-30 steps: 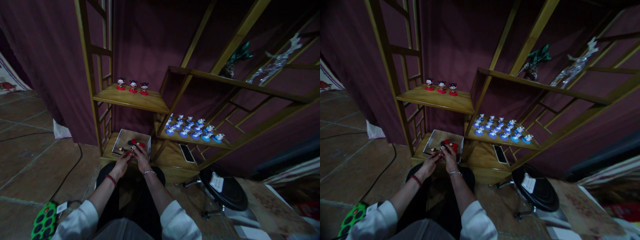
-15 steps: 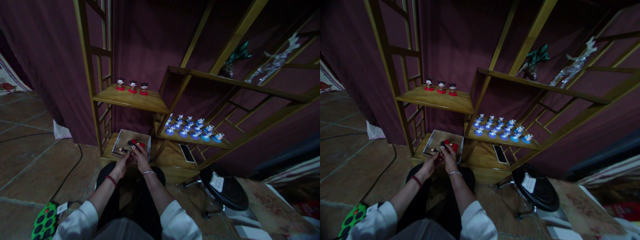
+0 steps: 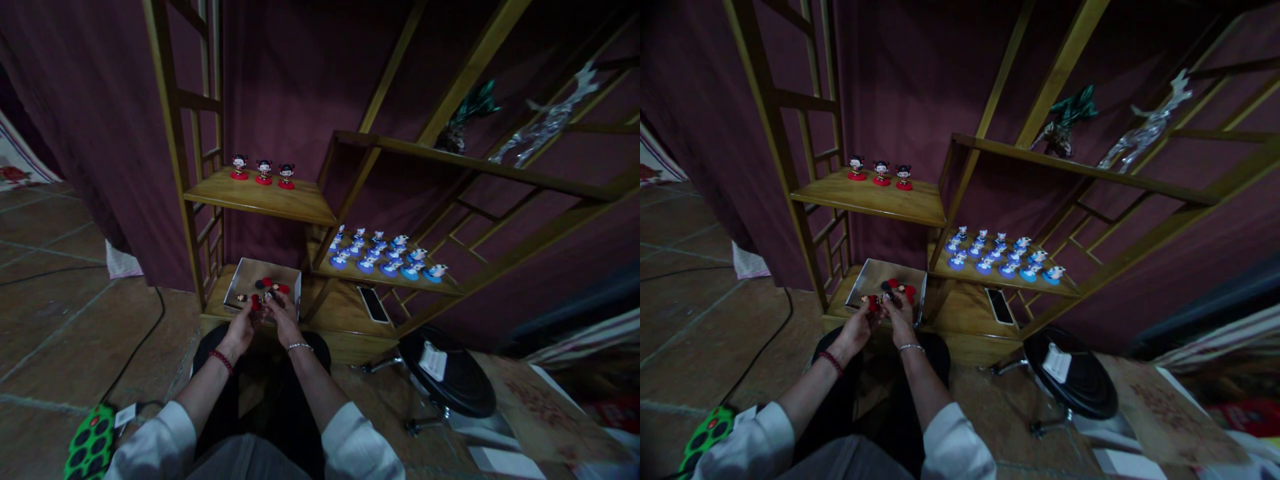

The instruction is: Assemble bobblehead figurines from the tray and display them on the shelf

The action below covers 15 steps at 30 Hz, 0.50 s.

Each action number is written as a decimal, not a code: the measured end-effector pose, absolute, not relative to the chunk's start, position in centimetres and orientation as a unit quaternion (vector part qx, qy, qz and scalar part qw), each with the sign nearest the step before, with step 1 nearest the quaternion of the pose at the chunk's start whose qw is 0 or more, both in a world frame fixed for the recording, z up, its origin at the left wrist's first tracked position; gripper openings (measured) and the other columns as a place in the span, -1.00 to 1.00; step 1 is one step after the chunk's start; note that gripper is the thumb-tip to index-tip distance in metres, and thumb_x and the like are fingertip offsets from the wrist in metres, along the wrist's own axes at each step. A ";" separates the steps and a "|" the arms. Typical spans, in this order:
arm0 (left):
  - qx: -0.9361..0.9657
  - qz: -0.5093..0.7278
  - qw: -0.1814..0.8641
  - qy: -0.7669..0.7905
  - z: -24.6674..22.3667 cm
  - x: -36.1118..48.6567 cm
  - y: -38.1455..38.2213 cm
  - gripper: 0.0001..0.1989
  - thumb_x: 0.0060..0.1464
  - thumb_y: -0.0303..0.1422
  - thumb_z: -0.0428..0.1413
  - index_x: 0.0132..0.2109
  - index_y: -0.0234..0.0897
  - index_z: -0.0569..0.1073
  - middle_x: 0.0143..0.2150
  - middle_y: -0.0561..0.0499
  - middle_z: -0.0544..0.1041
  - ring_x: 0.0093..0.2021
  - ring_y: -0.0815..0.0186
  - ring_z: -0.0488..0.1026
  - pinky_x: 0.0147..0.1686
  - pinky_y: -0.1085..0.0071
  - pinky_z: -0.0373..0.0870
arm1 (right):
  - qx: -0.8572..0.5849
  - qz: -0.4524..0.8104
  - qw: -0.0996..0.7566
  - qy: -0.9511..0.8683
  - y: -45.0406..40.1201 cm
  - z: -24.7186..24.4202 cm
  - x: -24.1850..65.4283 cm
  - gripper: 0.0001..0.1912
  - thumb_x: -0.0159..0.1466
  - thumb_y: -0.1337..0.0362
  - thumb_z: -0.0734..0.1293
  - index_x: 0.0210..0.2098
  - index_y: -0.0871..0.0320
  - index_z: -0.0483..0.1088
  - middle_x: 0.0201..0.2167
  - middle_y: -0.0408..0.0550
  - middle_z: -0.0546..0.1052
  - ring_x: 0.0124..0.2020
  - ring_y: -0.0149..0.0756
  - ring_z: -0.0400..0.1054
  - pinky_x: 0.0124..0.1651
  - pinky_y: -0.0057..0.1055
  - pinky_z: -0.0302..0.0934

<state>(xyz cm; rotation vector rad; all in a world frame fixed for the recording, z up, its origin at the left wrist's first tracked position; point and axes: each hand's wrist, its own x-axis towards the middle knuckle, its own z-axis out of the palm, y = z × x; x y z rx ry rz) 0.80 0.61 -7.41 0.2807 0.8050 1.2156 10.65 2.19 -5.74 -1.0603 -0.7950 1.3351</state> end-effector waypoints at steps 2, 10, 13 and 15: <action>0.121 0.560 0.736 0.359 -7.5 0.7 0.6 -0.71 0.11 -0.21 -0.04 -0.28 -0.34 0.45 -0.44 -0.05 0.51 -0.42 0.37 0.43 -0.39 0.47 0.29 | -0.452 0.578 0.594 -0.330 2.1 -5.6 10.7 -0.56 -0.16 0.18 0.46 -0.30 0.15 0.34 -0.49 -0.19 0.47 -0.53 -0.44 0.34 -0.52 -0.52 0.22; 0.121 0.571 0.740 0.335 -7.3 0.4 0.5 -0.74 0.08 -0.22 0.00 -0.28 -0.32 0.45 -0.42 -0.02 0.51 -0.39 0.35 0.43 -0.36 0.45 0.27 | -0.432 0.587 0.596 -0.337 2.1 -6.0 10.9 -0.50 -0.14 0.21 0.44 -0.18 0.14 0.36 -0.43 -0.19 0.48 -0.54 -0.48 0.34 -0.48 -0.49 0.26; 0.123 0.571 0.745 0.323 -7.2 0.4 0.5 -0.75 0.07 -0.22 0.01 -0.27 -0.32 0.45 -0.41 -0.02 0.51 -0.40 0.36 0.42 -0.39 0.45 0.27 | -0.430 0.588 0.597 -0.336 2.0 -6.0 11.0 -0.52 -0.14 0.21 0.45 -0.20 0.13 0.39 -0.40 -0.18 0.49 -0.51 -0.46 0.35 -0.45 -0.48 0.28; 0.123 0.571 0.748 0.315 -7.2 0.3 0.4 -0.75 0.07 -0.22 0.01 -0.28 -0.32 0.45 -0.42 -0.01 0.51 -0.43 0.38 0.41 -0.40 0.46 0.26 | -0.427 0.592 0.599 -0.330 1.9 -6.0 11.0 -0.52 -0.15 0.22 0.45 -0.21 0.13 0.39 -0.40 -0.16 0.49 -0.49 -0.44 0.36 -0.44 -0.47 0.28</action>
